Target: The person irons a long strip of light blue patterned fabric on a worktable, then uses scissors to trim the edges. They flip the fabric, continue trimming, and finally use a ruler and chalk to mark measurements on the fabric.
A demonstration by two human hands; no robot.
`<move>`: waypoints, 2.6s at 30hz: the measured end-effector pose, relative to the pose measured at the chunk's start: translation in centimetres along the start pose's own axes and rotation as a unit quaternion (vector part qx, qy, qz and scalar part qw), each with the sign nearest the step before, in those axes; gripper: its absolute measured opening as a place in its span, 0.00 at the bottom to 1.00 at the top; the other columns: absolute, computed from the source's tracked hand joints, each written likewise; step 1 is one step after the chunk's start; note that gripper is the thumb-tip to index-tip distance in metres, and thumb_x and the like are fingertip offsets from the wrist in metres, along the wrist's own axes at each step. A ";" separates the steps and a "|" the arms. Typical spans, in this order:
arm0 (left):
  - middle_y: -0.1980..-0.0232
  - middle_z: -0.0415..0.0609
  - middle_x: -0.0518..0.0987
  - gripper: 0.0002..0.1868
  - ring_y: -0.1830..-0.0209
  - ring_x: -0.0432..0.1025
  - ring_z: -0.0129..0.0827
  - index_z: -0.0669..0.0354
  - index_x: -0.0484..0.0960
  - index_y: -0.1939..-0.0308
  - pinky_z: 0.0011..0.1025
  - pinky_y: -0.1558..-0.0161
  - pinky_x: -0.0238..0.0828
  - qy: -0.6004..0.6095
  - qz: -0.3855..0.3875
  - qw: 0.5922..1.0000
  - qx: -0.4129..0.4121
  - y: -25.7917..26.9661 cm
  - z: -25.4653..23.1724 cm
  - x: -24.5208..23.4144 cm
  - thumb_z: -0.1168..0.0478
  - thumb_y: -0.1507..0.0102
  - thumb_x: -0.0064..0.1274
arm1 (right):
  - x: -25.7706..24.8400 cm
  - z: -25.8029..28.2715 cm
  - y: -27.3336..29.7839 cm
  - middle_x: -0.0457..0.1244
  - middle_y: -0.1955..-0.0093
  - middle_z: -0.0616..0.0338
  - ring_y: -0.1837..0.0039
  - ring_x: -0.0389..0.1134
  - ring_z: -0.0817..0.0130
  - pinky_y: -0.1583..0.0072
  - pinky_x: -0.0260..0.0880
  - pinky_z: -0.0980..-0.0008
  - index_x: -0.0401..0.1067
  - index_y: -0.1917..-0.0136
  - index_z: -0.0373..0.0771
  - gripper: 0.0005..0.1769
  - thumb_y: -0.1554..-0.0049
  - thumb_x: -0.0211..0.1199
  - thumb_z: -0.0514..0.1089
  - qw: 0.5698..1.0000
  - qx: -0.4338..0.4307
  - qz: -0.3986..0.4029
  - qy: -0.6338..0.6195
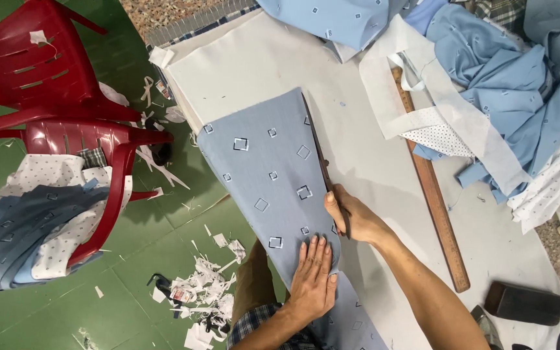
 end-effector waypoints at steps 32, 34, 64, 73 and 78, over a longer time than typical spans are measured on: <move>0.19 0.64 0.52 0.43 0.17 0.44 0.51 0.74 0.52 0.24 0.47 0.19 0.31 -0.154 0.059 0.986 0.030 -0.8 -2.1 0.6 0.39 0.30 0.32 | 19.8 -38.0 24.7 0.61 0.70 0.61 0.68 0.62 0.62 0.60 0.60 0.60 0.59 0.40 0.44 0.29 0.38 0.43 0.69 0.969 -0.066 -0.226 -0.079; 0.20 0.66 0.54 0.43 0.18 0.45 0.53 0.74 0.53 0.24 0.48 0.20 0.30 -0.173 0.068 0.981 0.047 -0.9 -1.8 0.9 0.39 0.30 0.33 | 21.7 -39.8 25.7 0.63 0.68 0.61 0.66 0.64 0.61 0.58 0.62 0.61 0.59 0.37 0.44 0.29 0.38 0.43 0.68 0.965 -0.050 -0.235 -0.101; 0.30 0.58 0.72 0.28 0.26 0.63 0.47 0.66 0.74 0.34 0.48 0.24 0.52 -0.093 0.237 0.954 0.157 -12.4 8.6 -14.5 0.49 0.31 0.44 | 11.9 -25.8 8.9 0.61 0.36 0.42 0.41 0.60 0.42 0.46 0.70 0.49 0.67 0.31 0.35 0.23 0.40 0.57 0.37 0.696 0.132 -0.704 0.046; 0.18 0.61 0.50 0.42 0.18 0.43 0.50 0.67 0.54 0.23 0.49 0.21 0.29 -0.261 0.255 0.917 0.158 -13.5 9.7 -13.3 0.36 0.29 0.27 | 32.4 -24.8 14.1 0.52 0.17 0.57 0.13 0.41 0.60 0.17 0.32 0.51 0.54 0.20 0.44 0.45 0.37 0.30 0.74 0.728 0.213 -0.616 0.213; 0.22 0.67 0.59 0.40 0.19 0.50 0.56 0.70 0.58 0.23 0.52 0.21 0.34 -0.291 0.200 0.907 0.230 -13.3 10.4 -12.7 0.39 0.28 0.30 | 34.9 -26.2 15.2 0.34 0.12 0.53 0.12 0.28 0.56 0.17 0.22 0.50 0.37 0.15 0.38 0.49 0.35 0.27 0.74 0.720 0.205 -0.655 0.100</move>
Point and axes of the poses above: each hand's wrist, its own y-axis away from the middle knuckle, its own x-axis out of the palm, z = x × y, the point moved 1 cm from there along -y, towards the middle knuckle
